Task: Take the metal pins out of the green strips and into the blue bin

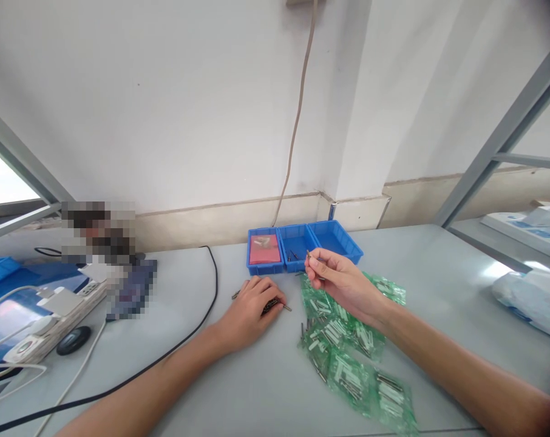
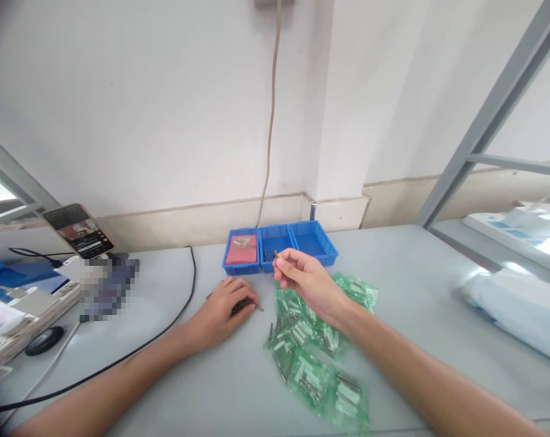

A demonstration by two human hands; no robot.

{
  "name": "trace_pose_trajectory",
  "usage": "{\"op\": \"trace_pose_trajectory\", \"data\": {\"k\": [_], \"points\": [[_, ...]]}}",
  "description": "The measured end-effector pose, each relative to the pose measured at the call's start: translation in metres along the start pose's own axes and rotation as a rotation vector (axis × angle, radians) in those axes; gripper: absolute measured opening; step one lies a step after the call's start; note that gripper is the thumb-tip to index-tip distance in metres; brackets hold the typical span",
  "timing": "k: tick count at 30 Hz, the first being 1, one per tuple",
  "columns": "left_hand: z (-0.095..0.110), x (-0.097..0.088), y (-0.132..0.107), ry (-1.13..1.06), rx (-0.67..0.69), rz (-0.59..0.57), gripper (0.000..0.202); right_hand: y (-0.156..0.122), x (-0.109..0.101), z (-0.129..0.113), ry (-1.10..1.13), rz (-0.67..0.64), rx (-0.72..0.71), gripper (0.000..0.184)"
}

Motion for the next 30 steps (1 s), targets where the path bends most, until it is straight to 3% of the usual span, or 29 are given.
{"op": "trace_pose_trajectory", "data": {"k": [15, 30], "points": [[0.001, 0.000, 0.000, 0.020, 0.009, -0.004, 0.013, 0.001, -0.007, -0.011, -0.174, 0.053, -0.110, 0.040], [0.002, 0.000, 0.000, 0.023, -0.002, -0.014, 0.011, 0.002, -0.012, 0.000, -0.134, 0.043, -0.089, 0.028]]}}
Point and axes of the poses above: each hand's wrist, its own y-axis towards the middle knuckle, its own x-axis out of the palm, z = x × y, the point moved 10 cm from there along y, towards the middle knuckle, and after that the axes turned 8 degrees about -x, right-handed, at the moved point
